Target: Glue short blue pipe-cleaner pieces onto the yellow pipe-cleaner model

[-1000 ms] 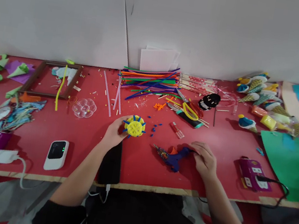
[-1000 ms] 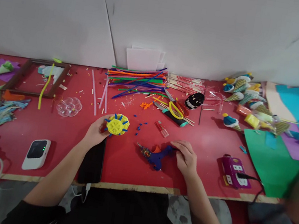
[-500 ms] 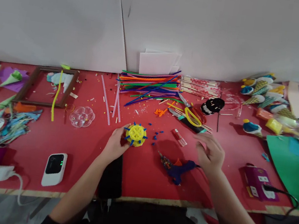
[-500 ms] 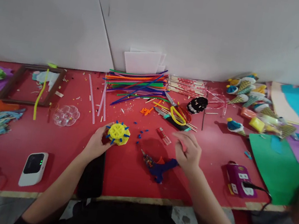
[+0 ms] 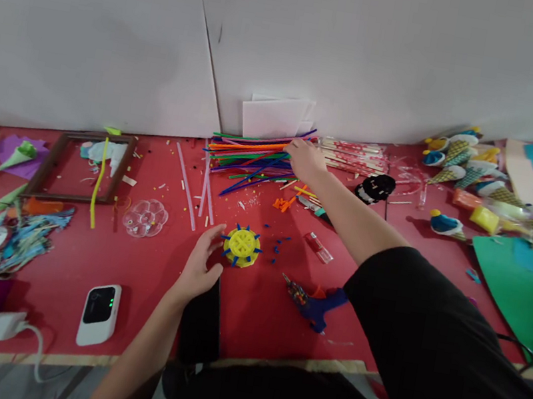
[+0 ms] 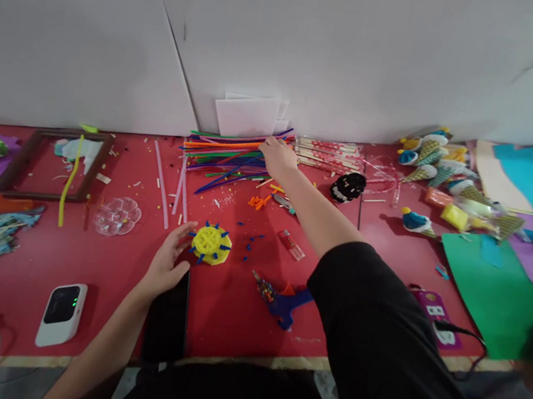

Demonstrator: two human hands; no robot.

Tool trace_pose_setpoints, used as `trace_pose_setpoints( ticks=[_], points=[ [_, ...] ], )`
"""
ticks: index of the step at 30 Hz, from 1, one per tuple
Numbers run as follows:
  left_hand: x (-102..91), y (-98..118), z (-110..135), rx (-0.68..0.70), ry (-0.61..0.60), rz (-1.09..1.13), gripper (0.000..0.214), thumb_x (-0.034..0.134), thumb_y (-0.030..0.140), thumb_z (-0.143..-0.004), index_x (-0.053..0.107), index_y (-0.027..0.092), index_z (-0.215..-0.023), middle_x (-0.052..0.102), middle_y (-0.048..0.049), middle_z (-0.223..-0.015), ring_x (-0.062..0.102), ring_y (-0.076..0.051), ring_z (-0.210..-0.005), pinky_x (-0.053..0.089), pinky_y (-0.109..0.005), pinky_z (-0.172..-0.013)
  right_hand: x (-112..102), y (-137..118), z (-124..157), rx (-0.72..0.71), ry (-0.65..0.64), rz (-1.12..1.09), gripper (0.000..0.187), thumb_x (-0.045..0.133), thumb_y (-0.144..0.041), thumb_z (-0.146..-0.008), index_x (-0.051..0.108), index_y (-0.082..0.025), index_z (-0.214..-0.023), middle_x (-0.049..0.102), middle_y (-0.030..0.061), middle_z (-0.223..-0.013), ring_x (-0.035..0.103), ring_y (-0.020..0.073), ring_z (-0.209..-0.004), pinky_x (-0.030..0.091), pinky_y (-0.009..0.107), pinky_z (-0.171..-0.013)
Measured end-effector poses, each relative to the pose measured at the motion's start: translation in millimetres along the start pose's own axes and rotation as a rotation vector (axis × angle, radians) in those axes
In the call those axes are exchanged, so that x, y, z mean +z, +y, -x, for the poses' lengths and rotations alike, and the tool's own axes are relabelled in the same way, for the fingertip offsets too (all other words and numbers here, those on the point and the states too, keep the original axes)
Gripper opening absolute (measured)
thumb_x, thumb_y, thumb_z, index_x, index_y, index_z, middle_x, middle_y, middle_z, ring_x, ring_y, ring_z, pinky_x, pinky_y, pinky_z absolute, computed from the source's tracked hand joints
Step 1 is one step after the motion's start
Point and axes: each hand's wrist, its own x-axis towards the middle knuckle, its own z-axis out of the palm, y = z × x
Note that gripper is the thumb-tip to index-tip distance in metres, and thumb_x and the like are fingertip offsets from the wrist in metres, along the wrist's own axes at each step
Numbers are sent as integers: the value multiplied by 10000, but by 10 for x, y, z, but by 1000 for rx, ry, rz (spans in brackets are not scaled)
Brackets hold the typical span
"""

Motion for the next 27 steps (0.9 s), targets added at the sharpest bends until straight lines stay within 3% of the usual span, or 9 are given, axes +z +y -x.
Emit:
trace_pose_setpoints(
  ticks=[4,7,11,13,15,17,20,23,27],
  points=[
    [15,1,-6,-8,28,24,798,526,49,-676,470,247,-1448,509,-133,-1533,470,-274,-1474,429,-492,-1209,25,78,-156,-31,-5,46,213,561,-41,-901,748,-143,-896,724,172,-1131,598,303,-1143,510,463,-965],
    [22,14,-12,-14,49,36,775,526,59,-670,493,242,-1422,531,-137,-1514,495,-276,-1457,442,-499,-1199,-66,196,-272,-62,14,55,167,655,-167,-929,724,-149,-778,747,128,-1063,606,269,-1152,507,432,-1003],
    [35,29,-34,-18,89,51,745,541,63,-658,529,233,-1383,566,-141,-1494,523,-288,-1439,459,-516,-1184,-326,371,-468,-103,40,60,539,474,-383,-1056,675,-91,-650,748,63,-857,634,179,-1176,450,337,-1034],
    [41,44,-47,-15,120,61,721,550,67,-649,555,227,-1353,596,-140,-1466,552,-287,-1414,478,-512,-1170,-491,428,-537,-124,66,56,631,366,-388,-1088,663,-74,-629,760,57,-886,639,160,-1184,446,321,-1022],
    [45,69,-54,-8,163,73,682,558,75,-643,588,218,-1309,640,-135,-1416,593,-282,-1373,508,-498,-1144,-670,449,-558,-149,119,64,618,355,-350,-1097,683,-75,-651,771,59,-961,636,187,-1200,449,384,-1044],
    [47,99,-54,0,224,84,613,570,89,-652,623,205,-1251,691,-127,-1336,646,-274,-1306,537,-485,-1115,-867,437,-524,-168,189,113,503,456,-302,-1071,720,-94,-697,772,64,-968,635,249,-1206,438,515,-1075],
    [49,134,-55,13,367,97,434,597,118,-692,672,194,-1112,747,-95,-1158,724,-251,-1148,585,-456,-1044,-1188,389,-364,-127,197,215,335,591,-313,-1007,778,-122,-805,770,80,-969,640,308,-1190,415,599,-1100],
    [54,149,-84,52,554,122,212,621,154,-720,683,198,-918,743,-41,-928,756,-199,-912,627,-372,-877,-1511,342,-57,-52,139,237,527,426,-402,-1068,793,-56,-916,755,108,-1026,631,280,-1214,382,513,-1126],
    [39,250,-126,133,765,190,64,638,250,-709,608,195,-718,635,24,-649,582,-103,-498,500,-247,-507,-1794,256,669,41,243,206,269,558,-262,-1019,788,-147,-1098,749,143,-1071,659,325,-1137,483,577,-1047]
  ],
)
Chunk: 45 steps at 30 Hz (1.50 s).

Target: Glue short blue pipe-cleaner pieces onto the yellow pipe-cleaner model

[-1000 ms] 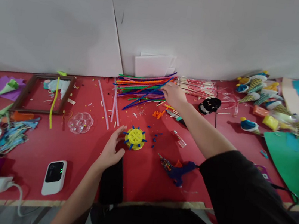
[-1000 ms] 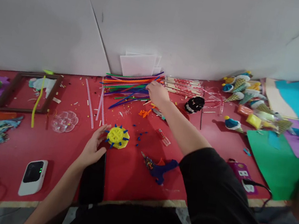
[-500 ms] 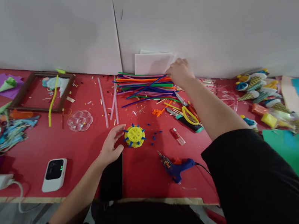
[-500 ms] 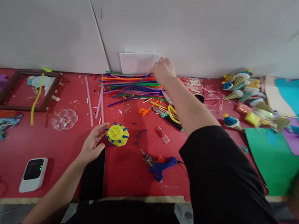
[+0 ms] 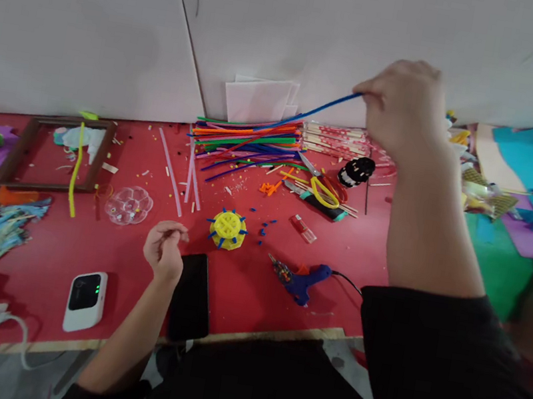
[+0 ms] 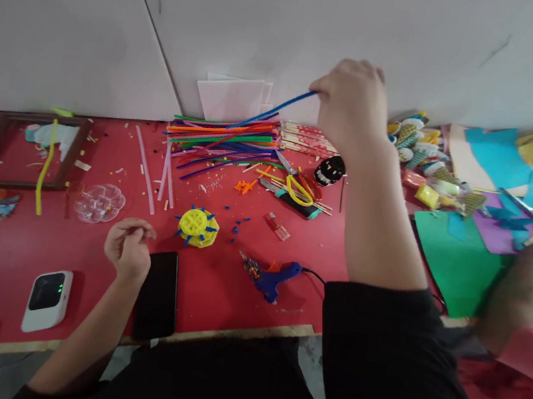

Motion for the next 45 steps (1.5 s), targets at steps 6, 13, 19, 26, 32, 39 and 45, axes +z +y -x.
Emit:
trace_pose_setpoints(
  ticks=[6,13,19,26,32,39,45],
  points=[
    [-71,585,62,-27,56,118,150,681,337,-722,643,195,-696,630,22,-569,410,-79,-364,341,-215,-368,-127,-336,1460,-70,168,-459,287,572,-171,-964,768,-343,-1083,732,68,-958,673,288,-936,564,508,-824],
    [-49,1176,297,-178,-604,-20,216,623,343,-946,807,253,-1014,801,-82,-894,702,-192,-660,597,-322,-606,263,-1046,2337,-201,-73,-615,306,561,-115,-945,758,-269,-1122,733,50,-968,657,217,-913,564,455,-881],
    [231,1034,556,-398,-1161,-370,366,587,332,-957,685,232,-1295,801,-78,-1007,751,-251,-931,598,-389,-847,482,-1464,2508,-268,-59,-638,317,520,-97,-936,768,-254,-1058,694,65,-923,614,223,-885,555,447,-882],
    [163,748,629,-716,-1069,-165,343,500,328,-971,648,196,-1251,579,36,-649,435,-99,-465,396,-222,-456,740,-1225,2900,208,69,-508,523,535,-139,-911,561,-286,-1412,645,133,-1244,574,331,-1195,485,610,-1036],
    [-6,601,628,-769,-959,-198,209,554,332,-925,598,210,-1089,679,-2,-779,408,-76,-447,339,-203,-415,943,-891,3220,212,35,-487,405,482,-112,-910,693,-285,-1209,691,100,-1178,603,299,-1153,506,572,-1014],
    [-13,546,676,-766,-1006,-247,261,506,285,-926,573,211,-1167,722,-17,-841,641,-141,-543,529,-286,-536,1022,-465,3200,190,8,-480,224,496,-158,-888,685,-269,-845,721,39,-907,648,240,-884,472,522,-955],
    [2,470,740,-731,-1006,-218,398,511,281,-920,539,188,-1306,756,-68,-951,719,-174,-684,588,-345,-670,1104,92,2984,223,37,-452,185,491,-184,-820,625,-264,-718,689,24,-752,637,247,-804,427,542,-976]
  ],
)
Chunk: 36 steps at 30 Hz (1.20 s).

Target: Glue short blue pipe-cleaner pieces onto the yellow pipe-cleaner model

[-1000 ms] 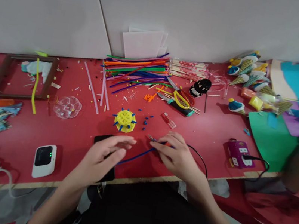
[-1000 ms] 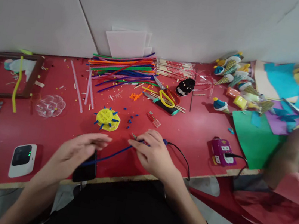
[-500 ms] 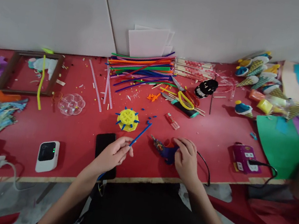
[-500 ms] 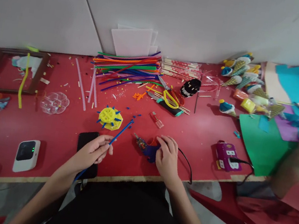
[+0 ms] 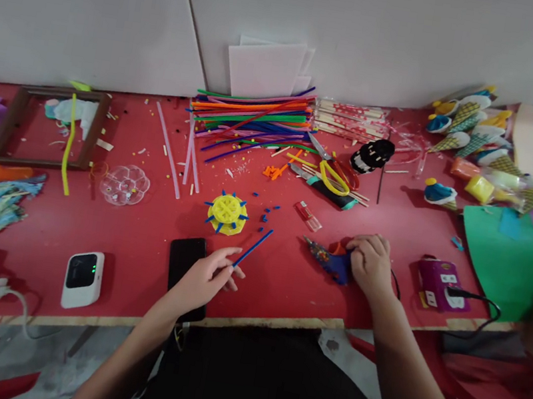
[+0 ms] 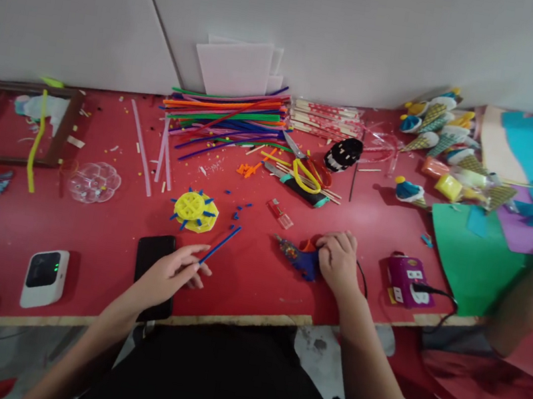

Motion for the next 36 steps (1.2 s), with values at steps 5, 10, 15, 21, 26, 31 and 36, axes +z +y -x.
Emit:
trace_pose_setpoints(
  ticks=[5,10,15,21,26,31,36],
  points=[
    [115,-40,-17,-11,72,-19,387,472,268,-917,548,162,-1281,730,-77,-1014,667,-133,-631,543,-292,-619,-139,141,-217,66,36,-15,155,499,-236,-804,607,-257,-696,680,49,-757,640,245,-784,491,451,-829],
    [193,12,-14,21,90,-139,304,464,255,-922,634,178,-1161,675,1,-790,597,-141,-654,494,-289,-697,-164,16,-362,174,134,12,103,491,-264,-847,593,-247,-838,679,71,-851,649,253,-833,519,416,-791],
    [215,91,-50,-4,96,-121,327,444,411,-979,670,174,-987,561,32,-627,554,-158,-629,458,-292,-703,73,-64,-825,181,34,86,194,512,-304,-860,631,-229,-994,714,111,-989,654,295,-979,511,479,-922],
    [219,109,-54,-47,68,-94,362,380,404,-996,636,183,-1126,605,24,-655,452,-144,-533,395,-270,-585,450,-37,-1390,176,-173,189,357,558,-325,-864,645,-153,-1164,683,216,-1194,582,382,-1198,421,575,-1069],
    [206,92,-33,-114,16,-19,322,401,399,-985,599,190,-1129,650,15,-686,389,-131,-509,340,-255,-534,453,-10,-1656,230,-289,251,331,569,-265,-848,668,-129,-1133,703,219,-1096,630,357,-1075,492,510,-947],
    [213,69,-69,-120,23,13,210,437,392,-968,531,207,-999,674,12,-676,360,-118,-494,327,-245,-502,322,-137,-1758,289,-309,286,349,654,-264,-762,664,-188,-1102,705,211,-1072,648,385,-1056,515,523,-901],
    [207,94,-70,-129,49,52,207,453,414,-942,500,213,-950,721,-41,-840,444,-100,-487,376,-228,-444,22,-412,-1581,322,-228,293,239,621,-312,-781,619,-265,-1016,673,202,-1132,620,403,-1090,488,565,-931]
  ],
)
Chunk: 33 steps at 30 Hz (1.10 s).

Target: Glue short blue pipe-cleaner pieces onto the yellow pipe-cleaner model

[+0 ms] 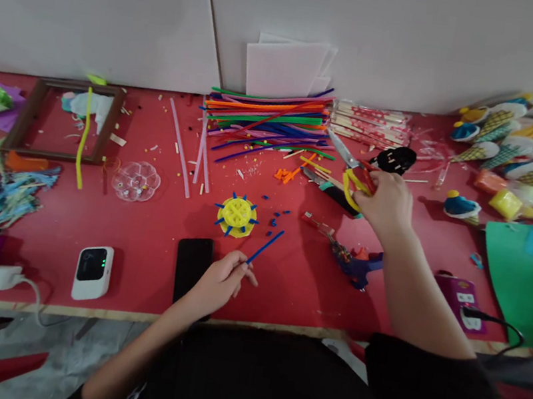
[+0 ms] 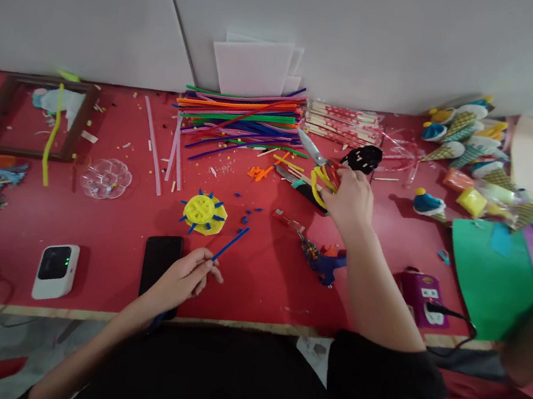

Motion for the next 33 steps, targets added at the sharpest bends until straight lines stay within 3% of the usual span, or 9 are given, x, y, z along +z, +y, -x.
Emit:
trace_pose_setpoints(
  ticks=[2,4,6,8,14,17,21,26,33],
  points=[
    [-7,13,2,-11,28,20,230,486,436,-914,515,208,-932,700,-59,-911,555,-119,-555,468,-241,-453,-125,4,205,11,-4,-19,145,605,-366,-805,583,-273,-914,672,190,-1069,628,385,-1008,488,538,-857],
    [-15,24,-5,-16,51,21,243,522,447,-888,534,204,-905,654,-37,-858,616,-145,-622,543,-270,-495,-208,15,463,7,-59,-55,193,604,-449,-827,530,-271,-809,659,142,-881,627,335,-843,475,472,-737],
    [-24,36,-17,-12,62,3,244,535,451,-884,537,207,-879,587,13,-742,610,-143,-596,558,-279,-519,-231,6,775,-22,-195,-132,353,606,-584,-839,498,-264,-740,576,58,-665,560,243,-631,423,381,-595],
    [-34,52,-31,0,71,-28,236,536,443,-896,532,213,-845,517,59,-640,551,-120,-507,514,-258,-500,-207,-36,1116,-76,-437,-297,488,513,-714,-882,490,-249,-735,509,1,-584,492,172,-524,374,309,-496],
    [-53,101,-57,68,84,-150,199,529,357,-939,575,207,-818,506,81,-531,477,-103,-487,404,-242,-574,-174,-206,1815,-148,-820,-382,566,397,-754,-937,455,-241,-705,549,9,-617,499,145,-532,393,297,-519],
    [-43,96,-48,96,70,-223,246,466,324,-967,652,190,-1058,518,85,-514,523,-127,-523,422,-261,-635,-216,-214,1891,-130,-869,-342,558,331,-731,-972,468,-244,-737,560,32,-649,518,168,-573,391,327,-571],
    [-25,87,-8,85,19,-271,431,430,312,-969,620,161,-1326,537,85,-518,502,-131,-490,428,-266,-624,-214,-218,1901,-112,-897,-333,585,338,-756,-958,461,-247,-698,521,20,-624,484,155,-554,362,325,-564],
    [-12,108,41,47,-2,-241,506,421,298,-959,595,136,-1406,504,93,-481,452,-119,-442,426,-255,-594,-205,-301,1893,-67,-998,-369,629,332,-819,-909,434,-236,-694,499,-2,-610,463,135,-541,337,296,-537],
    [-9,92,63,-3,-9,-173,548,428,315,-953,561,118,-1447,505,87,-489,470,-120,-449,440,-246,-560,-194,-336,1886,-82,-1009,-337,651,332,-837,-888,446,-232,-677,492,2,-616,447,142,-558,325,306,-558]
  ],
)
